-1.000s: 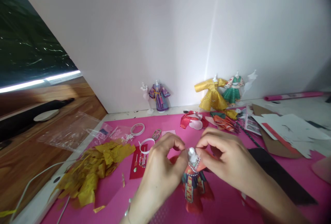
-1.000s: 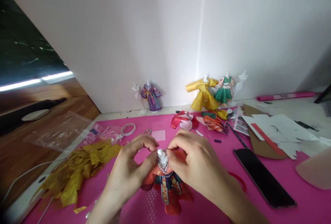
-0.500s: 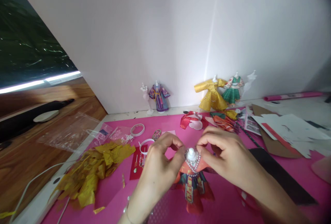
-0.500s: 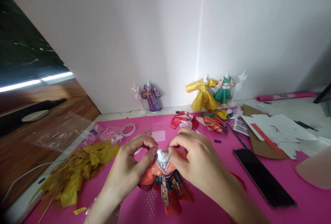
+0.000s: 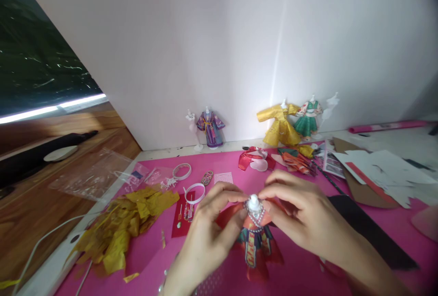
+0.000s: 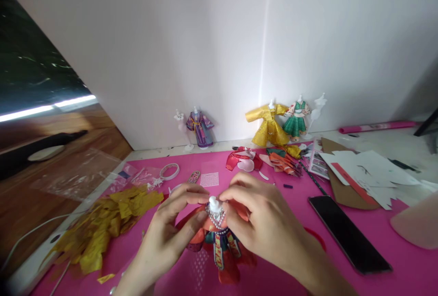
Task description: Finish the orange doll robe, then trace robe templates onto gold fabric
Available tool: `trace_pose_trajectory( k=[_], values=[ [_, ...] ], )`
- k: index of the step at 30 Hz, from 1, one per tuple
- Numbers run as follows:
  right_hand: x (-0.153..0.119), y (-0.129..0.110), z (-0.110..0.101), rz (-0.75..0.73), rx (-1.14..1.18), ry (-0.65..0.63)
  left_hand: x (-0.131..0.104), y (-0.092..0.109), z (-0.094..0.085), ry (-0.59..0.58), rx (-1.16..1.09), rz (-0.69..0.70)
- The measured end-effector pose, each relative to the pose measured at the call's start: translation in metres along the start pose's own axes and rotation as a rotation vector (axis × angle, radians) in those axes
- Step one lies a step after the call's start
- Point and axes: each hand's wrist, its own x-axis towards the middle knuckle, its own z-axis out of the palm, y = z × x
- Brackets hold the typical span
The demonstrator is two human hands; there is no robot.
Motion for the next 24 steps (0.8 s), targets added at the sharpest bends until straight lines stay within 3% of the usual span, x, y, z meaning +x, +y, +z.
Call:
trace_pose_trajectory(
  k=[24],
  values=[
    [-0.0011,0.0023,0.0001,0.027,0.019,-0.003,-0.0017,0.0043,0.0037,0.059,-0.018,-0.054]
  ],
)
